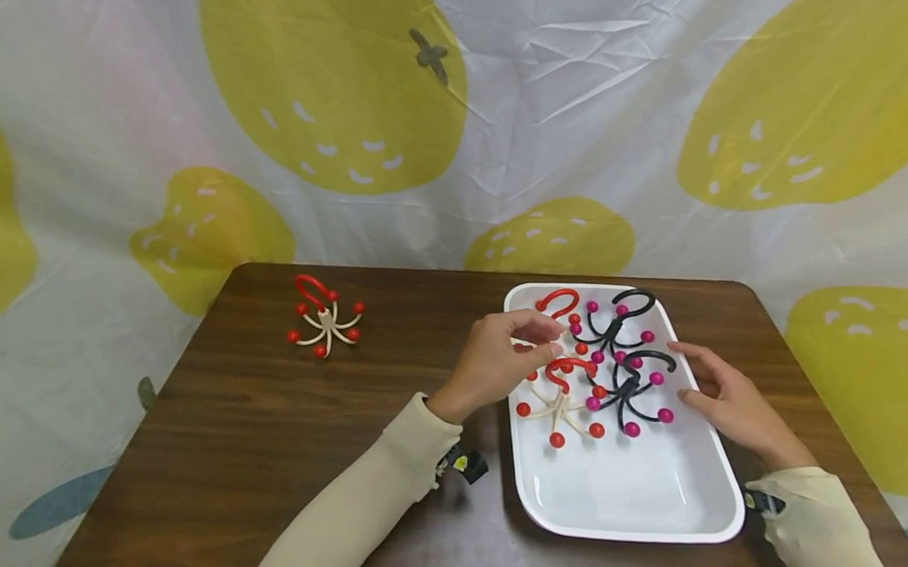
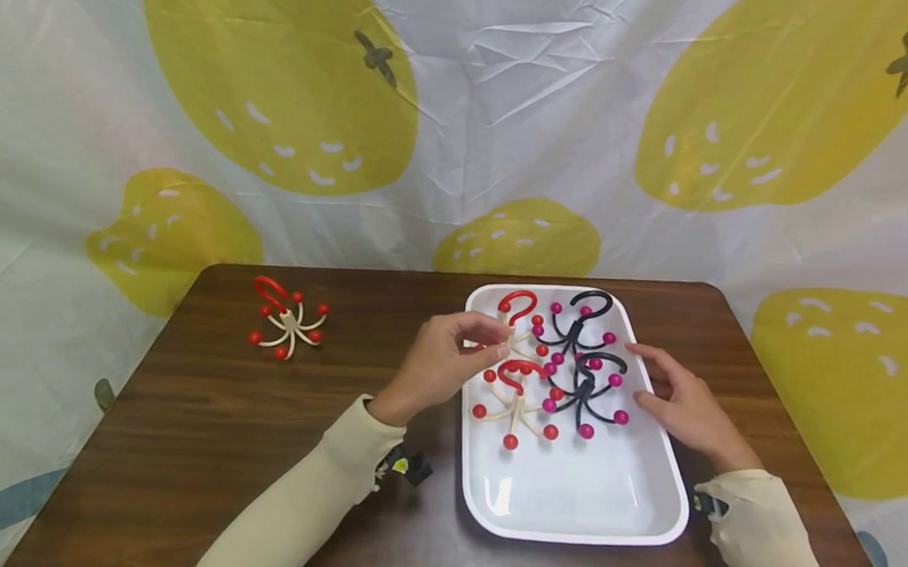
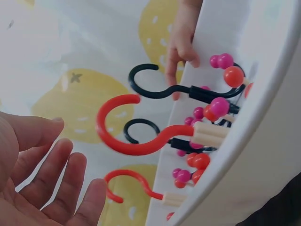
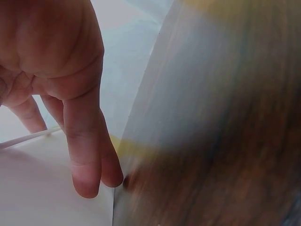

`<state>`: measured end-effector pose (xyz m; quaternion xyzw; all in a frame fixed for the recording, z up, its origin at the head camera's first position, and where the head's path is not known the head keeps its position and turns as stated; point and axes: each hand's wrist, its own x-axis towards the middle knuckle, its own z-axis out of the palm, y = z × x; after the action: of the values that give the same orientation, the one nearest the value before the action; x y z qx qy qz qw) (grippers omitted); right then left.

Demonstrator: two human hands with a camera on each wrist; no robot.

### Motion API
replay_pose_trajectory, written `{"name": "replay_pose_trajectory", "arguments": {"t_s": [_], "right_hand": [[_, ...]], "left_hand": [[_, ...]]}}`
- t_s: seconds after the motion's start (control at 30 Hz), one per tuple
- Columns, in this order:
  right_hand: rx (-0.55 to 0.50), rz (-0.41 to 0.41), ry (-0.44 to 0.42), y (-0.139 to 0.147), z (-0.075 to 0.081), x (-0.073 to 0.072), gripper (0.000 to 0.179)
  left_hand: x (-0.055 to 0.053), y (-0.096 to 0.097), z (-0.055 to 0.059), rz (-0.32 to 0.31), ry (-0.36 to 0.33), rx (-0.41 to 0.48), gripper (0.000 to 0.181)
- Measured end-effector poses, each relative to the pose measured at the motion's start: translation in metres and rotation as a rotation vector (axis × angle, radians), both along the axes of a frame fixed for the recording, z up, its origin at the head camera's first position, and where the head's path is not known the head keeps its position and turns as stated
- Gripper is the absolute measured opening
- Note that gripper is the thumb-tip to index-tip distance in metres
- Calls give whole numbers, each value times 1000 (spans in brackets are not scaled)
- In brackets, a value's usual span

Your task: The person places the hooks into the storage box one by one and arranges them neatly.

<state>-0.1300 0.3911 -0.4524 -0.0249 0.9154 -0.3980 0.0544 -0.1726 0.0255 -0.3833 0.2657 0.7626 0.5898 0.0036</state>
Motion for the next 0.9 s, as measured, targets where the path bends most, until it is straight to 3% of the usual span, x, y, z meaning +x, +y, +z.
{"name": "replay_pose_trajectory", "arguments": {"t_s": [0.27, 0.9], "right_hand": [[2, 6, 16, 1, 0, -1, 70], [5, 2, -1, -2, 1, 0, 69]], "left_hand": [[-2, -16, 9, 13, 33, 23, 19], [-10, -67, 15, 113, 97, 24, 19]]}}
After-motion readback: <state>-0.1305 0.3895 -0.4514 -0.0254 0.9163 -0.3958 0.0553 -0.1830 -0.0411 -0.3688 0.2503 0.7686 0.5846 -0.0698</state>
